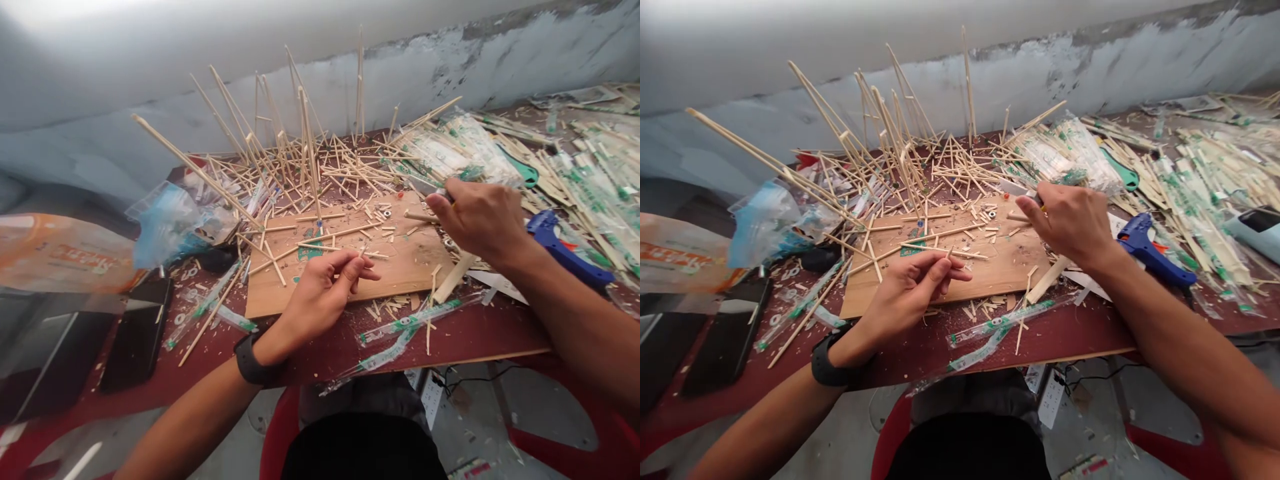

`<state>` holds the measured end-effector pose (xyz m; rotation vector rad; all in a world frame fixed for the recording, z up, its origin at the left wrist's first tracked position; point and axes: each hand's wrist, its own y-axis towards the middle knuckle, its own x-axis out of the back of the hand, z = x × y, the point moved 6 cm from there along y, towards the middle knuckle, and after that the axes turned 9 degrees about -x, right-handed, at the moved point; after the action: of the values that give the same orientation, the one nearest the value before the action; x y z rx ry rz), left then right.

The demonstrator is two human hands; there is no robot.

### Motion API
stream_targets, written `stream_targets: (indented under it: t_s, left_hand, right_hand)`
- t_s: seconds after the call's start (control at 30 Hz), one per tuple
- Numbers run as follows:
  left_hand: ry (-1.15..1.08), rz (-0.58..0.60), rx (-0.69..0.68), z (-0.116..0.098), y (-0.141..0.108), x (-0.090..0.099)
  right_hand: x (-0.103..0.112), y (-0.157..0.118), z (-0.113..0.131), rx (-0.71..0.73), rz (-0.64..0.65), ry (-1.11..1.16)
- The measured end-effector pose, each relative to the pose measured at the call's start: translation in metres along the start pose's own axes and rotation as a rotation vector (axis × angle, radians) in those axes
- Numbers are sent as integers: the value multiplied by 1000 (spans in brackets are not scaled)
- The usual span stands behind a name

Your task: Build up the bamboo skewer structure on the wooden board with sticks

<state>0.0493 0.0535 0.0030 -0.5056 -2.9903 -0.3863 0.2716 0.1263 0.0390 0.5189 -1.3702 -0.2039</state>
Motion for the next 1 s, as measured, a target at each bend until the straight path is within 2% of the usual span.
stream_targets:
  t_s: [0.1,0.2,0.33,0.67,0.8,0.87,1.0]
  left_hand:
    - [-24,2,15,4,2,1]
    - [-18,23,-11,2,4,2]
    - [72,86,-53,-3,3,1]
    - [43,129,-12,4,1,-4]
    - [-76,165,51,3,1,-7]
    - [-164,179,110,2,1,-9]
    - [-294,203,219,3,-2,-12]
  right_hand:
    - [0,-10,25,186,68,125]
    - [1,-27,58,392,66,193]
    - [-1,-37,69,472,72,196]
    - [-2,-38,68,494,102,184]
    - [-4,-36,66,465,97,149]
    - [-7,-29,57,393,98,111]
    - [-8,-9,22,103,93,18]
